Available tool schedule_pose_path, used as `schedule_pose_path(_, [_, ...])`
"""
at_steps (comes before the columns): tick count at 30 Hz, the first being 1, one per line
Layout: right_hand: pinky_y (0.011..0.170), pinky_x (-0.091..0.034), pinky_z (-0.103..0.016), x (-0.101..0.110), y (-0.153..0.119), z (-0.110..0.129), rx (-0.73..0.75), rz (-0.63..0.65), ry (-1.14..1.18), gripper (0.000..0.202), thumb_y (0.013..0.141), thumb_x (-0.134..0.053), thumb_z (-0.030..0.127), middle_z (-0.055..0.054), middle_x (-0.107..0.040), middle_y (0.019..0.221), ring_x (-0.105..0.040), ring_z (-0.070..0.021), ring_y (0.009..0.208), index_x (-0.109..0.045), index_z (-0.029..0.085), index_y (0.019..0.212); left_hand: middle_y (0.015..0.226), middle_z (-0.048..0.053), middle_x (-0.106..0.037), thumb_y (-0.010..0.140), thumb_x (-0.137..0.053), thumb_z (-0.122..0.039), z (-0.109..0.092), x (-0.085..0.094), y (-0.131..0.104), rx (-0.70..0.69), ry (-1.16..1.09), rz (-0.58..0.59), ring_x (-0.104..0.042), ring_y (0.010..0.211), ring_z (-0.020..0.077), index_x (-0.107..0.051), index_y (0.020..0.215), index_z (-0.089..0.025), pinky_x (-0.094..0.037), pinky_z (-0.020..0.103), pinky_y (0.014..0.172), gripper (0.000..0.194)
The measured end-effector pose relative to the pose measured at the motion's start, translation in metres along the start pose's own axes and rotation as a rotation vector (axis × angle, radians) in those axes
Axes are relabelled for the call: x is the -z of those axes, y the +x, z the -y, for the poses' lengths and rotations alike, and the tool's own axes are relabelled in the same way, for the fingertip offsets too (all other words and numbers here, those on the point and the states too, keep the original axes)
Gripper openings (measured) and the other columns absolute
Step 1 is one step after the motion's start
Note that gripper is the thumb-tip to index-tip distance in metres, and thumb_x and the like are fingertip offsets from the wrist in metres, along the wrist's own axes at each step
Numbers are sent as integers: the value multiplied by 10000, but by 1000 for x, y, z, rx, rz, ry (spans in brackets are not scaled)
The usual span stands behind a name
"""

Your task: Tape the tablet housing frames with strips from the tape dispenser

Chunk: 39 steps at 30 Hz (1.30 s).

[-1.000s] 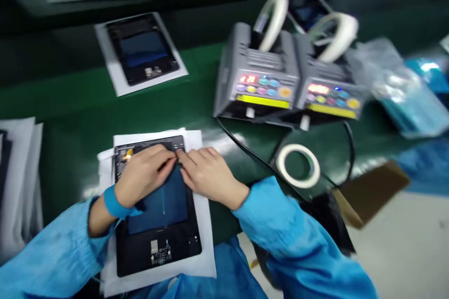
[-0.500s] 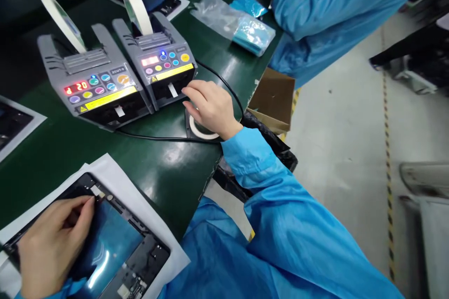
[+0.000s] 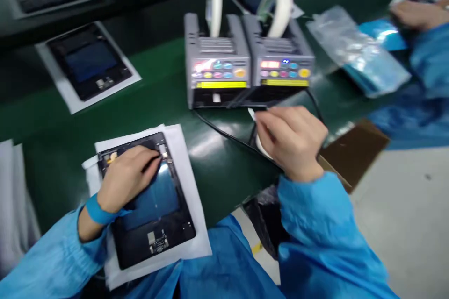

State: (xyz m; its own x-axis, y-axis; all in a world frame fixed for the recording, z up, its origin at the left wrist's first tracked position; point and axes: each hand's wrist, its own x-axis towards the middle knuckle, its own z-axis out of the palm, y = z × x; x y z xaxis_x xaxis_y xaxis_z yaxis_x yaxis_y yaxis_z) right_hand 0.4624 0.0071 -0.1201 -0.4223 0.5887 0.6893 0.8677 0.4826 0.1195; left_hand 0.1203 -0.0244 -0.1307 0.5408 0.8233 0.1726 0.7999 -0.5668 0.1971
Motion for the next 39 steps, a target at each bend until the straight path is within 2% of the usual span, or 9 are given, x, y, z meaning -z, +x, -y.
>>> schedule_pose_path(1, [604, -448, -242, 3, 4, 16, 37, 31, 83, 63, 816, -631, 195, -59, -691, 775, -586, -127, 677, -686, 178, 841, 837, 59, -633, 904, -496, -237, -1, 6, -9, -18, 39, 16, -588, 765, 189, -629, 891, -152, -494, 318, 698, 159])
schedule_pose_path(3, [634, -464, -251, 7, 16, 53, 42, 155, 239, 105, 789, -651, 142, -56, -696, 841, -602, -137, 714, -655, 167, 890, 909, 76, -643, 892, -526, -258, 2, 19, -30, -9, 92, 2, -586, 813, 206, -629, 916, -148, -497, 342, 733, 152])
schedule_pose_path(6, [625, -444, -247, -3, 45, 115, 168, 291, 396, 85, 846, -581, 175, -26, -690, 879, -609, -129, 734, -637, 183, 911, 1030, 100, -631, 873, -567, -275, 15, 30, -64, 131, 134, -73, -577, 926, 234, -611, 994, -150, -493, 370, 814, 180])
schedule_pose_path(10, [548, -360, -253, -47, 84, 183, 261, 356, 418, 172, 902, -471, 208, -2, -669, 863, -583, -106, 676, -641, 191, 916, 1244, 132, -550, 876, -556, -345, 40, 19, -89, 253, 115, -59, -515, 1119, 286, -544, 1180, -160, -456, 430, 922, 356])
schedule_pose_path(13, [527, -315, -263, -79, 96, 211, 275, 401, 385, 223, 925, -416, 223, -11, -656, 880, -558, -106, 660, -633, 183, 958, 1284, 134, -540, 887, -526, -362, 47, 8, -90, 259, 92, -16, -500, 1135, 304, -527, 1228, -149, -457, 446, 892, 403])
schedule_pose_path(15, [534, -310, -267, -90, 96, 219, 266, 416, 364, 232, 932, -405, 225, -17, -653, 886, -553, -106, 674, -629, 181, 974, 1268, 122, -561, 896, -505, -343, 47, 5, -89, 242, 85, -10, -504, 1121, 303, -555, 1204, -157, -454, 447, 877, 363])
schedule_pose_path(18, [558, -326, -272, -95, 90, 222, 270, 407, 351, 202, 923, -442, 228, -15, -656, 882, -555, -110, 710, -629, 183, 982, 1257, 103, -576, 900, -490, -318, 46, 6, -89, 230, 67, -21, -505, 1108, 302, -581, 1176, -167, -449, 442, 866, 328])
schedule_pose_path(27, [582, -352, -273, -98, 87, 222, 318, 345, 341, 144, 891, -510, 228, 3, -670, 859, -540, -119, 725, -640, 189, 939, 1281, 99, -557, 894, -479, -291, 44, 3, -91, 257, 4, -24, -498, 1120, 316, -577, 1199, -170, -449, 457, 874, 342])
schedule_pose_path(39, [635, -355, -289, -98, 87, 224, 388, 392, 358, 175, 906, -497, 227, -15, -671, 907, -518, -147, 771, -670, 200, 911, 1263, 86, -571, 897, -460, -279, 42, 1, -92, 277, 3, -73, -500, 1111, 298, -601, 1118, -149, -452, 437, 889, 293])
